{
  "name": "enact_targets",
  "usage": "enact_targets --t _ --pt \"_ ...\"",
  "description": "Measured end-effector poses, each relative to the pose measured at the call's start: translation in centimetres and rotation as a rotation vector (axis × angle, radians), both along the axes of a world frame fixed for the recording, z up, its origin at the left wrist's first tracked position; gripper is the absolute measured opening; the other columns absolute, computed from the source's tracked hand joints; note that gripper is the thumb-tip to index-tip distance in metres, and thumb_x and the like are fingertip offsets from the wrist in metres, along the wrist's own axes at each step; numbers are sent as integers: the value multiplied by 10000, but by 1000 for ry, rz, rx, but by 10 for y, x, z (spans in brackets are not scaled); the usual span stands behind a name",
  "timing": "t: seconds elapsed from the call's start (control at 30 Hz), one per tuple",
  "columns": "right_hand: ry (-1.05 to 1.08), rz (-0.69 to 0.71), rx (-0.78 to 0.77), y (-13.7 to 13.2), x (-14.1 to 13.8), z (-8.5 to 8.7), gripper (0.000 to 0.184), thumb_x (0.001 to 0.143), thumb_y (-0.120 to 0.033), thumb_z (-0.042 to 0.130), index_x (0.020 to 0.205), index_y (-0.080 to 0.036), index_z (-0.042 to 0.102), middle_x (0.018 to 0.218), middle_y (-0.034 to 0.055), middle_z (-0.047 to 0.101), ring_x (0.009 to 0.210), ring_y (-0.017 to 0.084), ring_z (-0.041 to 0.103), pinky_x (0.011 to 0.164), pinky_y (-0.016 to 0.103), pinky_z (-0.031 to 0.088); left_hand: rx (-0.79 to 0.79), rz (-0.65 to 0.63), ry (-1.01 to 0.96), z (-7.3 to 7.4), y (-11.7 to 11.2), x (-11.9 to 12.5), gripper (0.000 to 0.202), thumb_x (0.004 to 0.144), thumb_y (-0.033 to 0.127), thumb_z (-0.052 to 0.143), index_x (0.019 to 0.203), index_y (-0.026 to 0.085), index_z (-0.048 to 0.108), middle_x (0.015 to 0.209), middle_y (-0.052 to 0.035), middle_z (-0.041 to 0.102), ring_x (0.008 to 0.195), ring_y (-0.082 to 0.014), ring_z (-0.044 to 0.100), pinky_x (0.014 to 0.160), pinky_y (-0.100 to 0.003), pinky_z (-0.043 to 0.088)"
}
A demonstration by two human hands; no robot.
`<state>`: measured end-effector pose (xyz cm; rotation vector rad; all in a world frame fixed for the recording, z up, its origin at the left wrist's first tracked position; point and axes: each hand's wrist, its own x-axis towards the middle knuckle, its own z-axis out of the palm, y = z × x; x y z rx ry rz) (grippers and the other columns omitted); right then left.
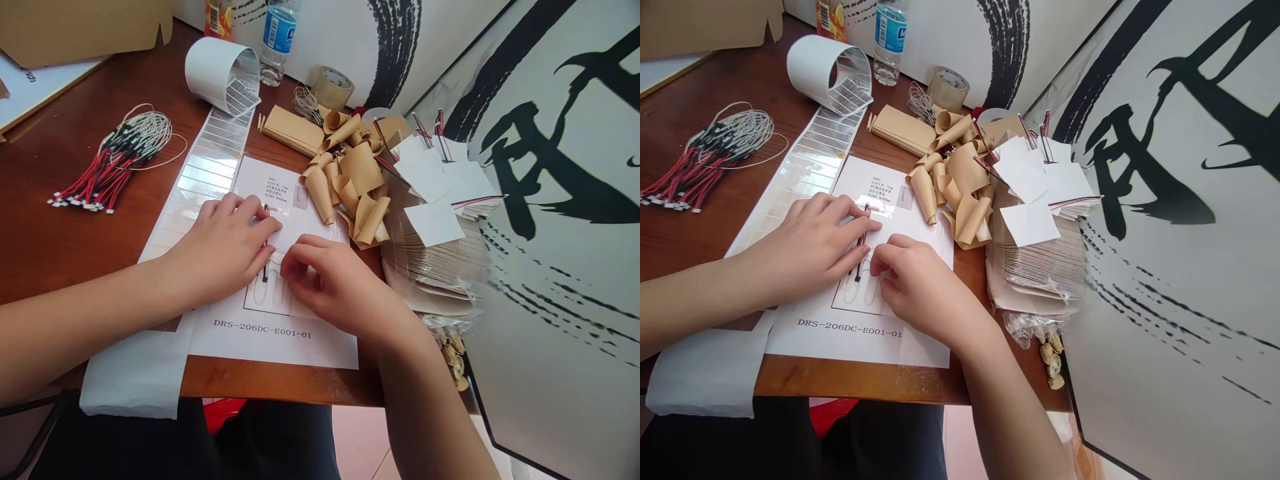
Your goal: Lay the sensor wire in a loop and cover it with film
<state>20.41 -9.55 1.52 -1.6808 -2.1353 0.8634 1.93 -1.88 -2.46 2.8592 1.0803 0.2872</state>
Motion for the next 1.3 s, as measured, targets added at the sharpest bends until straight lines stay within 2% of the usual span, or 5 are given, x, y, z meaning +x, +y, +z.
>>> enact_targets --t 0.27,0.9,1.3 --pt "-9 -7 5 0 0 0 206 826 33 580 838 -163 640 905 28 608 735 125 548 683 249 440 2 -10 -1 -1 0 0 458 1029 354 384 1361 207 662 1316 -177 611 1197 -398 531 997 -612 462" --pt "-31 -19 -58 -1 -3 2 126 939 -110 575 865 -152 668 921 39 606 765 144 559 722 284 448 35 -27 24 -1 -1 0 461 1036 361 381 1374 202 651 1345 -172 598 1211 -411 539 1006 -622 477" --pt "-18 -29 -69 -1 -2 3 107 951 -128 608 861 -148 662 922 31 610 762 132 566 735 281 452 46 -29 29 -1 0 -1 458 1040 368 387 1376 204 653 1348 -165 600 1210 -401 551 1007 -601 480"
